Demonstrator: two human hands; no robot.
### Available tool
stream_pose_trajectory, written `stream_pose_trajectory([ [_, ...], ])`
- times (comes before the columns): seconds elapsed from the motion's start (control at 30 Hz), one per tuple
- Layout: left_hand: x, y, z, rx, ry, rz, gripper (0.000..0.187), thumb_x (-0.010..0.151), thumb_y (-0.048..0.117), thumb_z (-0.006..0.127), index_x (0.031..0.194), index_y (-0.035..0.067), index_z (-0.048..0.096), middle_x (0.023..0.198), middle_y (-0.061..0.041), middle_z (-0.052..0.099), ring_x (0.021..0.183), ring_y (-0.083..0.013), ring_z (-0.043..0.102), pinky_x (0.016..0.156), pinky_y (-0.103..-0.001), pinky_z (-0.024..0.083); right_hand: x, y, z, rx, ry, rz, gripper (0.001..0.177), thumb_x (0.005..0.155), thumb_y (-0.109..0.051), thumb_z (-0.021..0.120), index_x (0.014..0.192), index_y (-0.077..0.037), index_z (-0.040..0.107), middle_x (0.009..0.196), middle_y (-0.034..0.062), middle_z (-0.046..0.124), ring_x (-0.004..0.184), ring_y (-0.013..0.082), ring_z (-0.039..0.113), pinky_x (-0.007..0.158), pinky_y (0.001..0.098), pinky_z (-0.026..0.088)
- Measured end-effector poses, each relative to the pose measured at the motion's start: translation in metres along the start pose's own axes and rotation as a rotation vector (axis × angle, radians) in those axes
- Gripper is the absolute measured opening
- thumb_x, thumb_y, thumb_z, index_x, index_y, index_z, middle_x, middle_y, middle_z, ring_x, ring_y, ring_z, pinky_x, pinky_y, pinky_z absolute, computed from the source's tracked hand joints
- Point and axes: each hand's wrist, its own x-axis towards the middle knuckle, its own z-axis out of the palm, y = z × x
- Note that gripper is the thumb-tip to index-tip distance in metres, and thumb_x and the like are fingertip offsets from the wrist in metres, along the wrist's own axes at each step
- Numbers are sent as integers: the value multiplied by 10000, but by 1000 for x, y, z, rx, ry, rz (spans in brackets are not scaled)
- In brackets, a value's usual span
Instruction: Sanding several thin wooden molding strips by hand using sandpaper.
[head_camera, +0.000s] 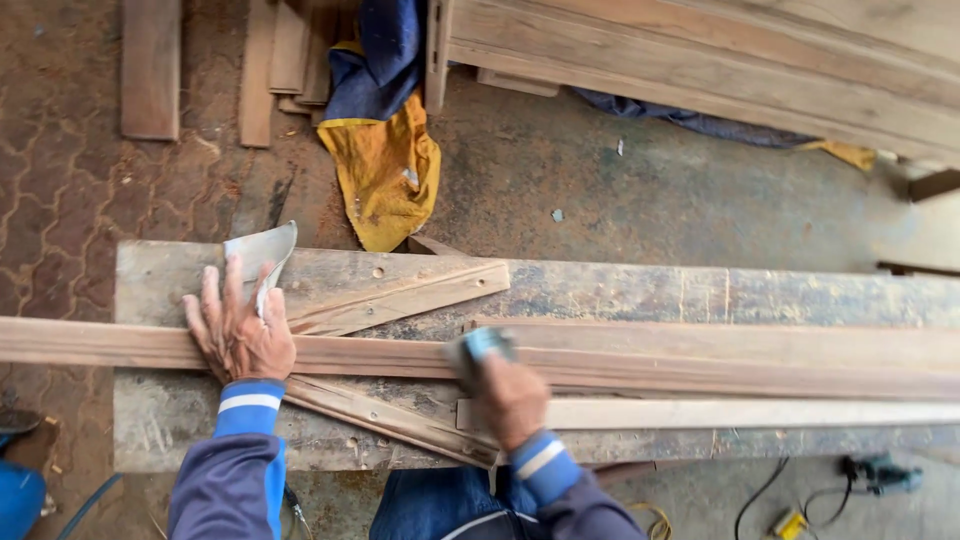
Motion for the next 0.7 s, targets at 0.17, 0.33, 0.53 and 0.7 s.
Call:
stream_pose_trajectory([
  [0.17,2,0,2,-14,-7,9,418,1099,298,493,1470,180,648,1672,-124,446,1519,-435,368,1255,-650,185,-38,148,-78,-316,93,496,91,986,-149,562,1011,-113,642,741,92,613,532,242,577,469,377,492],
  [0.33,4,3,2,-3,-3,3,405,1119,316,486,1465,179,646,1673,-132,433,1531,-428,359,1252,-651,181,-32,127,-68,-303,265,624,119,1071,-181,577,1056,-76,631,855,134,674,650,285,646,550,383,533],
  [0.53,3,0,3,6,14,-22,409,1090,315,496,1444,196,665,1669,-125,420,1530,-403,346,1260,-634,186,4,-48,42,-56,36,188,129,884,-103,659,1008,-124,630,702,107,603,618,316,610,539,471,472],
  [0.7,4,-2,4,44,35,-13,424,1049,338,528,1432,207,653,1641,-127,421,1504,-403,354,1232,-622,194,0,3,6,-149,19,268,25,942,-154,666,922,-169,666,646,104,603,512,313,580,473,456,456],
])
